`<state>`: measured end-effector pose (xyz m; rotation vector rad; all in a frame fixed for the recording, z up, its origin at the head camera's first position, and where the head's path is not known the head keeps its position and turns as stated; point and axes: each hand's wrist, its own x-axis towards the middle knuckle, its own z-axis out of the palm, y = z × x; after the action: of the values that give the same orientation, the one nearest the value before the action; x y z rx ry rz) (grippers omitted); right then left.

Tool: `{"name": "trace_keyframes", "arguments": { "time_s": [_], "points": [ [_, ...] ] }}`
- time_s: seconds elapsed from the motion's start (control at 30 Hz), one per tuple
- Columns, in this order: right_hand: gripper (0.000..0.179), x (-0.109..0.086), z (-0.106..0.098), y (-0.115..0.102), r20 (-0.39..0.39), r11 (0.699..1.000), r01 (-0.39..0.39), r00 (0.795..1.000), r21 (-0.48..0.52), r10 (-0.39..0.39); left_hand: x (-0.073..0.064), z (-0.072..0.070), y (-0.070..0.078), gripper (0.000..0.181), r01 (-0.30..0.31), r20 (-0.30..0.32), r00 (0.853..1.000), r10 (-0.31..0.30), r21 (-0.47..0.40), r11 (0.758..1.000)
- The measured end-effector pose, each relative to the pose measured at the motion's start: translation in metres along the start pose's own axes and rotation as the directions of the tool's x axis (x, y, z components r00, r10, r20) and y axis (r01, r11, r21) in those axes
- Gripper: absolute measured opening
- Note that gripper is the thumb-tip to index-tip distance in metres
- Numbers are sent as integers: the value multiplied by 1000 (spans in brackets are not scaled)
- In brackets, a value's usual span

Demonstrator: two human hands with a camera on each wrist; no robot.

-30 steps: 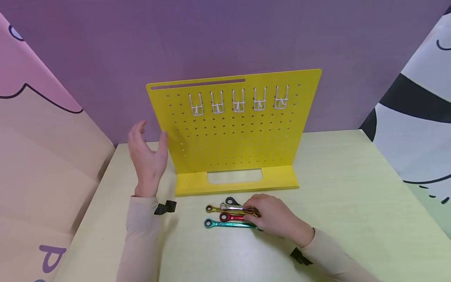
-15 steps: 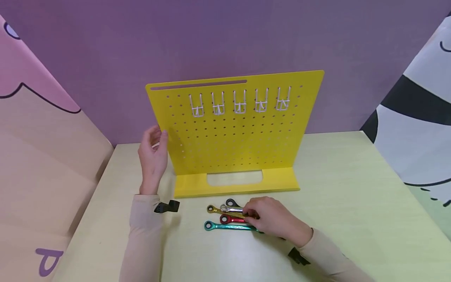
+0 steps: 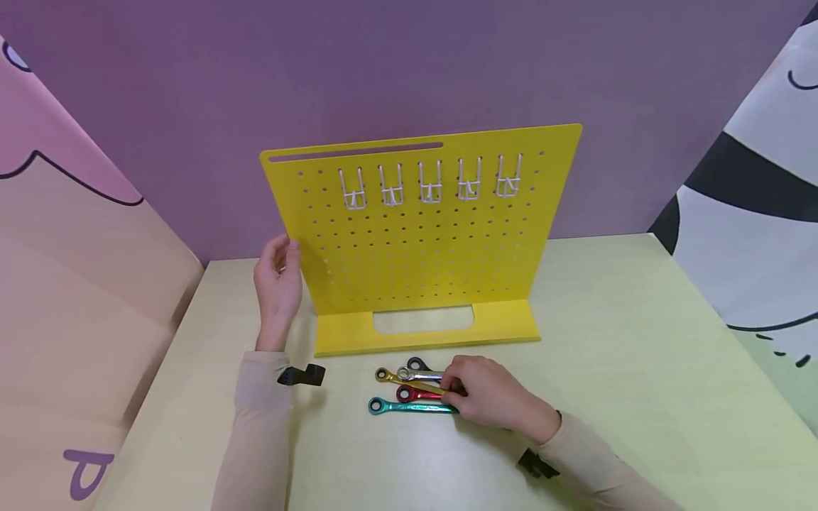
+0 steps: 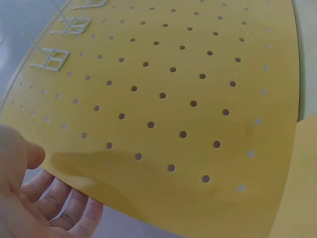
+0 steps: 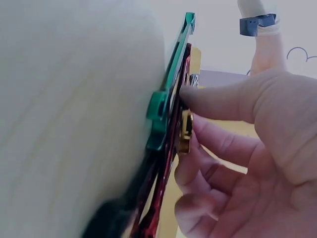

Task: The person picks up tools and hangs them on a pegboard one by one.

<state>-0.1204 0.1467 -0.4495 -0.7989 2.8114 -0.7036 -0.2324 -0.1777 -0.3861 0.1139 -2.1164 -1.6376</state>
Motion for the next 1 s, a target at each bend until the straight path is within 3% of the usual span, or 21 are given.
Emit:
{"name": "trace_keyframes", "arguments": {
  "time_s": [0.27,0.6,0.83,1.0],
  "points": [
    [11,-1,1,-7,-8,995,-93,996,18,94,2,5,-8,33,5,-45,999,-7,-39,999],
    [17,0,2,-15,-6,965,-224,974,139,227,2,8,-13,32,59,14,998,-59,-25,998],
    [5,2,5,-16,-16,969,-212,976,125,216,3,8,-17,31,54,9,999,-53,-35,998],
    [8,1,5,-16,-48,977,-182,981,115,189,4,8,-17,31,65,16,998,-65,-38,997]
  ]
}}
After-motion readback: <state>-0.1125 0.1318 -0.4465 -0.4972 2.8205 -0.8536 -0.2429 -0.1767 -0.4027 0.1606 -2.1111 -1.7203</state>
